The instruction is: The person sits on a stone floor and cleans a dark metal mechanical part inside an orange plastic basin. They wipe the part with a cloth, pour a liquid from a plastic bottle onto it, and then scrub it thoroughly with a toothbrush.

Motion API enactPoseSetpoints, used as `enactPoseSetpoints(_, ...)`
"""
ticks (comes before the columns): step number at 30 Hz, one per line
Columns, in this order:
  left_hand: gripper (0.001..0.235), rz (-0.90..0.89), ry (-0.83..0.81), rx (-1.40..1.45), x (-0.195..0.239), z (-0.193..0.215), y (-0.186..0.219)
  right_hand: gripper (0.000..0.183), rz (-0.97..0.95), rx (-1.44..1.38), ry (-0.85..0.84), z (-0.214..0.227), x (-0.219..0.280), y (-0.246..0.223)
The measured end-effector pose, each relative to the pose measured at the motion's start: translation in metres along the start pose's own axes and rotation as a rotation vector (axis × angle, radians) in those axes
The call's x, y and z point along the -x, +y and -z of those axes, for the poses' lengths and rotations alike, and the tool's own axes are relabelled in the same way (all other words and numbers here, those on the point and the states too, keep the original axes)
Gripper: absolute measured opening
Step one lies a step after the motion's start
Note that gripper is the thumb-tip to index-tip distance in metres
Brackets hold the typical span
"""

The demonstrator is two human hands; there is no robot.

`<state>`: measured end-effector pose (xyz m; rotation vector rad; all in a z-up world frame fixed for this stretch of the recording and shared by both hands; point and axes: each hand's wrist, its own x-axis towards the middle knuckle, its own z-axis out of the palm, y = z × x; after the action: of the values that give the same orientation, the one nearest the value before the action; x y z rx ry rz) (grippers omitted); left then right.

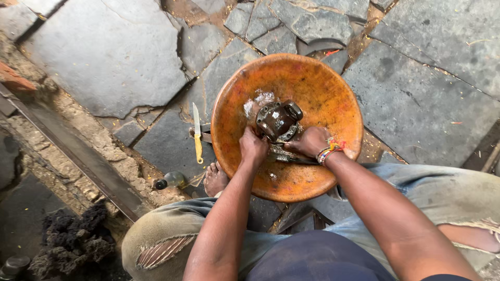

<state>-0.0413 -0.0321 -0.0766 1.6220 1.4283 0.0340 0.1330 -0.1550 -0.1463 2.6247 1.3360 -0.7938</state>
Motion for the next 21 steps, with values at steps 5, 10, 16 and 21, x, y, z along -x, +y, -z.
enactPoseSetpoints(5,0.039,0.042,0.001,0.016,0.024,0.014,0.024,0.076,-0.057,-0.117,-0.071,0.066,0.051,-0.003)
enactPoseSetpoints(10,0.024,0.153,-0.081,0.105,0.02,0.015,0.026,0.026,0.023,-0.458,-0.168,0.099,0.075,0.027)
enactPoseSetpoints(16,0.035,0.009,-0.022,-0.02,0.007,0.004,0.007,0.019,0.13,-0.284,0.255,0.026,0.049,-0.024)
enactPoseSetpoints(21,0.033,-0.008,-0.024,-0.009,0.009,0.007,0.001,0.025,0.172,-0.168,0.136,0.05,0.058,0.007)
